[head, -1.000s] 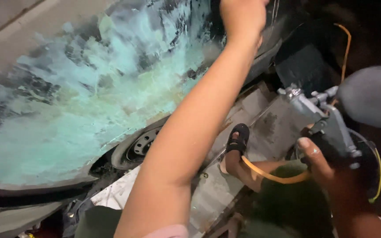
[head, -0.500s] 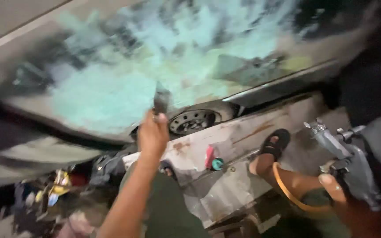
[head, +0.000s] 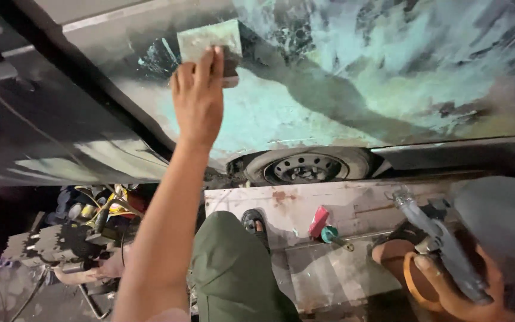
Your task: The person scrapes body filler from a pink plastic card onto a metal putty knife and applies it to the underside of a car's wheel arch. They then use the putty knife to spread and smooth the filler across the surface.
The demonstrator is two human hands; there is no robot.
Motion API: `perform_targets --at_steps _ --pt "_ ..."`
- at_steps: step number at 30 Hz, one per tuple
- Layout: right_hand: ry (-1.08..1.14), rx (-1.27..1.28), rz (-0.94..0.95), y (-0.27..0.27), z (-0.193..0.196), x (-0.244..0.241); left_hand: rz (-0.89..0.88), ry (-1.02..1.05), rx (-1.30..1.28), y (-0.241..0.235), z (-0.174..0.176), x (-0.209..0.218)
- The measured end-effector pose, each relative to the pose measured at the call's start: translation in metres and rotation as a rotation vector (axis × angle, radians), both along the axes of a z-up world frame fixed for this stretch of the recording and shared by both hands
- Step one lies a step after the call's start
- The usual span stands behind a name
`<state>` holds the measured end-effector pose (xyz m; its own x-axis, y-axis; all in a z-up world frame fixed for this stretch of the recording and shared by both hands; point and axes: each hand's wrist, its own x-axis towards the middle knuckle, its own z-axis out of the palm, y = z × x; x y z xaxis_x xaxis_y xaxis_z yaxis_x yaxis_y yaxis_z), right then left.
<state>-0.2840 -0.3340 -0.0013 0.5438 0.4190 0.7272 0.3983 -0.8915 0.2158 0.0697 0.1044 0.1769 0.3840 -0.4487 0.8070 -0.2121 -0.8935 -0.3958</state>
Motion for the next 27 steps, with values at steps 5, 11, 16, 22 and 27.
perform_targets --at_steps 5,11,16,22,27 --pt "0.226 0.837 -0.316 0.036 -0.033 -0.012 -0.082 0.056 -0.154 -0.016 -0.059 0.028" --pt "0.485 1.277 -0.862 0.079 0.026 -0.016 -0.089 -0.017 -0.136 -0.023 -0.101 0.026" --pt "0.138 0.941 -0.643 0.062 -0.034 -0.015 -0.079 0.189 -0.159 -0.023 -0.122 -0.001" --pt "0.388 1.128 -0.378 0.058 0.003 0.013 -0.178 0.801 -1.249 -0.029 -0.162 -0.069" --pt "0.489 1.243 -0.17 0.076 0.068 0.037 -0.097 0.976 -2.441 -0.032 -0.118 -0.076"
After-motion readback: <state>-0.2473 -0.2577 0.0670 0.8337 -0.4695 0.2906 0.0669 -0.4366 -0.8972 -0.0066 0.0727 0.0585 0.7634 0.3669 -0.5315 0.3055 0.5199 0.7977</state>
